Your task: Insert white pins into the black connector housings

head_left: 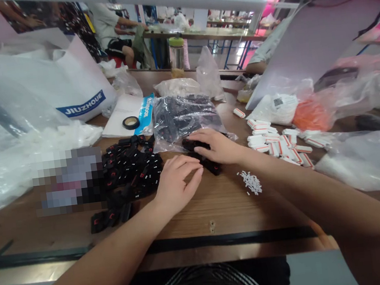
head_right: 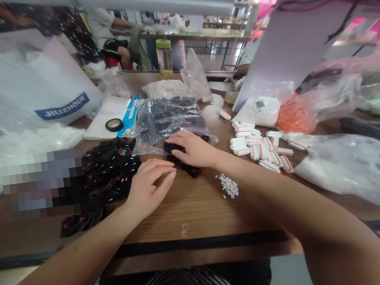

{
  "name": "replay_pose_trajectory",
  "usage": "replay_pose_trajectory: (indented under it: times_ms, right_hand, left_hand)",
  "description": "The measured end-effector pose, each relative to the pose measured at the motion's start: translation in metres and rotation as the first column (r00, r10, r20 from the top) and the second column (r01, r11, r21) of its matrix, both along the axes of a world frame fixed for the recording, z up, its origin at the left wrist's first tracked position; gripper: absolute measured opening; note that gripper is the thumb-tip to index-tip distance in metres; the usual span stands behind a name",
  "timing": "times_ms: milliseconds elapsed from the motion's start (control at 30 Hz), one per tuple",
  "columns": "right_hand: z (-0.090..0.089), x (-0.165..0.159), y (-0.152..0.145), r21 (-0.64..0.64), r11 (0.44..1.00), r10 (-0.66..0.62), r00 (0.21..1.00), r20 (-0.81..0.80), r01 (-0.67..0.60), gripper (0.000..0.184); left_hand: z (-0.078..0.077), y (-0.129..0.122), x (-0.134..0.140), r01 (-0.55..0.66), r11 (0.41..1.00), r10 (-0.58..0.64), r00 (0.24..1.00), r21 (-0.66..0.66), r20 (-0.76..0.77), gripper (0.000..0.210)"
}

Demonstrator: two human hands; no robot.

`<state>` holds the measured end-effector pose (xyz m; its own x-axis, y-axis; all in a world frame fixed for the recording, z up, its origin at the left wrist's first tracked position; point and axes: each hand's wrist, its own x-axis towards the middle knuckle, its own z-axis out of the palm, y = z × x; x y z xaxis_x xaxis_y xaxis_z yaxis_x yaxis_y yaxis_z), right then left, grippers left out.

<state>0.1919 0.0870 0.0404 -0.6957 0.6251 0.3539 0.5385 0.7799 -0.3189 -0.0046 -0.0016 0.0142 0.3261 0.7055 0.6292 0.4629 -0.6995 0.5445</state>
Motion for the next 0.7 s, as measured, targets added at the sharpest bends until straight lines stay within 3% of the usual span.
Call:
replay_pose_trajectory:
  times_ms: [67,133,233,300,433,600,700]
  right_hand:
    - [0.013,0.015,-0.011,-0.007,0.999,-0.053,0.993,-0.102,0.052,0.033]
    - [0.022,0.033,-0.022,-0.031,0.974,-0.226,0.963,-0.148,0.223,0.028]
    - [0.026,0.057,-0.036,-0.122,0.848,-0.519,0.855,0.002,0.515,0.022]
    - [0.02,0.064,-0.041,-0.174,0.78,-0.585,0.799,0.139,0.601,0.021]
    - [0.001,0.062,-0.044,-0.307,0.754,-0.551,0.814,0.184,0.58,0.04]
    - [-0.008,0.059,-0.055,-0.358,0.765,-0.523,0.841,0.14,0.536,0.032]
    - [0.001,0.056,-0.078,-0.589,0.718,-0.46,0.888,-0.005,0.37,0.048]
  left_hand:
    - [0.0,0.0,-0.001,-0.008,1.0,0.008,1.0,0.006,0.01,0.01]
    - [0.0,-0.001,-0.002,-0.008,1.0,0.008,1.0,0.012,0.019,0.01]
    - [0.0,-0.003,-0.001,0.001,1.0,-0.002,1.0,0.029,0.023,0.01]
    - [0.001,-0.005,0.001,0.007,0.999,-0.008,1.0,0.036,0.018,0.01]
    - [0.002,-0.007,0.002,0.021,0.999,-0.021,1.0,0.043,0.013,0.01]
    - [-0.002,-0.008,0.003,0.032,0.998,-0.031,0.999,0.051,-0.015,0.008]
    - [-0.004,-0.013,0.009,0.131,0.991,-0.13,0.988,0.004,-0.081,0.017]
